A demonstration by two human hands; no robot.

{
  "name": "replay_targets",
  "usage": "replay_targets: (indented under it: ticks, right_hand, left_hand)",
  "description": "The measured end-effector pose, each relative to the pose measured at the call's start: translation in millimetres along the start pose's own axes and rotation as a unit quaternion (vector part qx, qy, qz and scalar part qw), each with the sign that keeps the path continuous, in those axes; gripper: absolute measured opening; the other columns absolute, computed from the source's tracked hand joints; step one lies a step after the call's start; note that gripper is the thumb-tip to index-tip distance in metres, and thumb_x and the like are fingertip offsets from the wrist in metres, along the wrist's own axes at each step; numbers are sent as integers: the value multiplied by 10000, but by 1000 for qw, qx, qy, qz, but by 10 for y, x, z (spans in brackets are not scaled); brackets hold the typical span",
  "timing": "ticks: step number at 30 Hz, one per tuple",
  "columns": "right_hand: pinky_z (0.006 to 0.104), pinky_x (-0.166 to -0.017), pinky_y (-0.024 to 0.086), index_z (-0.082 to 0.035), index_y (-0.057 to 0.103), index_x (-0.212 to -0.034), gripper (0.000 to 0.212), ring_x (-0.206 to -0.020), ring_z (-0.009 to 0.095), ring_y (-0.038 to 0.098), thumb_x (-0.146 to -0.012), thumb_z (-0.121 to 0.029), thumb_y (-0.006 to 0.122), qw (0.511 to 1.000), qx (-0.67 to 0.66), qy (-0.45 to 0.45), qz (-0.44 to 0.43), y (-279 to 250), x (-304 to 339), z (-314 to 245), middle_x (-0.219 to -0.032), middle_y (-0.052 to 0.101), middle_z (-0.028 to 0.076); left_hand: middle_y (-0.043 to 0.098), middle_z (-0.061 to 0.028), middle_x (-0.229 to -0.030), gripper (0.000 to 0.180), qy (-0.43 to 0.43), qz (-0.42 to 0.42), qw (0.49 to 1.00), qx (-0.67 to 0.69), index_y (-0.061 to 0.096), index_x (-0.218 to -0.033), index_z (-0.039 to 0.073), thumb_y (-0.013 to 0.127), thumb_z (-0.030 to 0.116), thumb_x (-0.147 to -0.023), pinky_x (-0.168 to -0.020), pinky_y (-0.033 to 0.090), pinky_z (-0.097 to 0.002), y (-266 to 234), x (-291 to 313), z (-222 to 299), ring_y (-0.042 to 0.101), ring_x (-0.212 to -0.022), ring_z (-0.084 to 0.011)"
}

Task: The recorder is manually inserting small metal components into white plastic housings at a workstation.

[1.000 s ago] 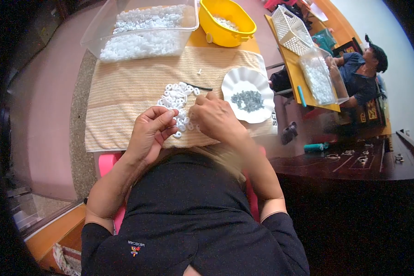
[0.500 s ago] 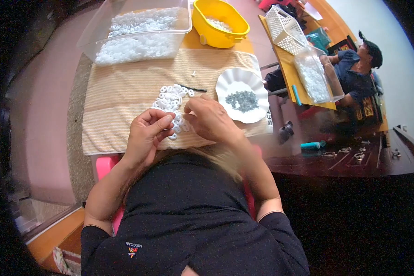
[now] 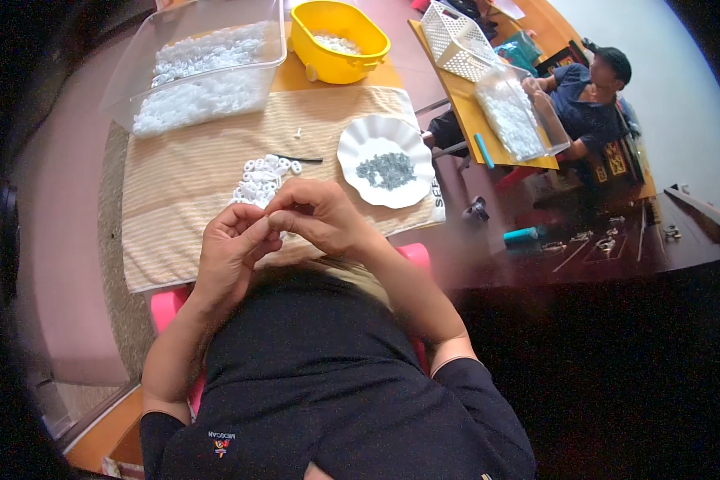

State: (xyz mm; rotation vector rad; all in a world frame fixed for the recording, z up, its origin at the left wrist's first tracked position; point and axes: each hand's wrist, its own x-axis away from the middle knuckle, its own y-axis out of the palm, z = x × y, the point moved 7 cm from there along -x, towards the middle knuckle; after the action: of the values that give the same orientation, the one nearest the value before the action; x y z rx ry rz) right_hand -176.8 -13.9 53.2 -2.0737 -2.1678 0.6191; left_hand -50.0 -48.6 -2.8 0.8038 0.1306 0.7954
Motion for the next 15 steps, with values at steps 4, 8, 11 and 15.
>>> replay_targets:
  ticks: [4, 8, 11, 15]
  right_hand:
    - [235, -681, 466, 35, 632, -949, 117, -794, 103, 570, -890, -62, 662, 981, -185, 59, -25, 47, 46, 61, -894, 599, 60]
    - [227, -676, 463, 35, 624, -957, 106, -787, 91, 565, -899, -51, 646, 974, -215, 66, -36, 51, 106, 67, -892, 592, 47]
    - [220, -672, 463, 32, 627, -963, 94, -780, 79, 564, -887, -21, 648, 992, -102, 76, -16, -122, 186, -7, -885, 602, 41]
    - [202, -693, 488, 29, 657, -1001, 151, -787, 53, 590, -853, 5, 676, 990, 87, 78, 84, -695, 397, 60, -866, 651, 22]
  left_hand:
    - [676, -92, -932, 154, -29, -18, 999, -1, 582, -1032, 17, 644, 51, -895, -725, 587, -281, 53, 31, 1, 676, -788, -149]
    - [675, -80, -922, 183, -48, -47, 998, 16, 582, -1064, 18, 645, 53, -896, -729, 586, -287, 121, 57, -14, 673, -785, -150]
    - [670, -71, -903, 225, -52, -31, 998, 22, 584, -1110, 15, 643, 51, -896, -740, 584, -291, 89, 79, -54, 665, -785, -145]
    - [664, -70, -888, 229, -51, -29, 998, 27, 599, -1118, 9, 642, 46, -896, -753, 583, -292, 65, 65, -73, 658, -796, -142]
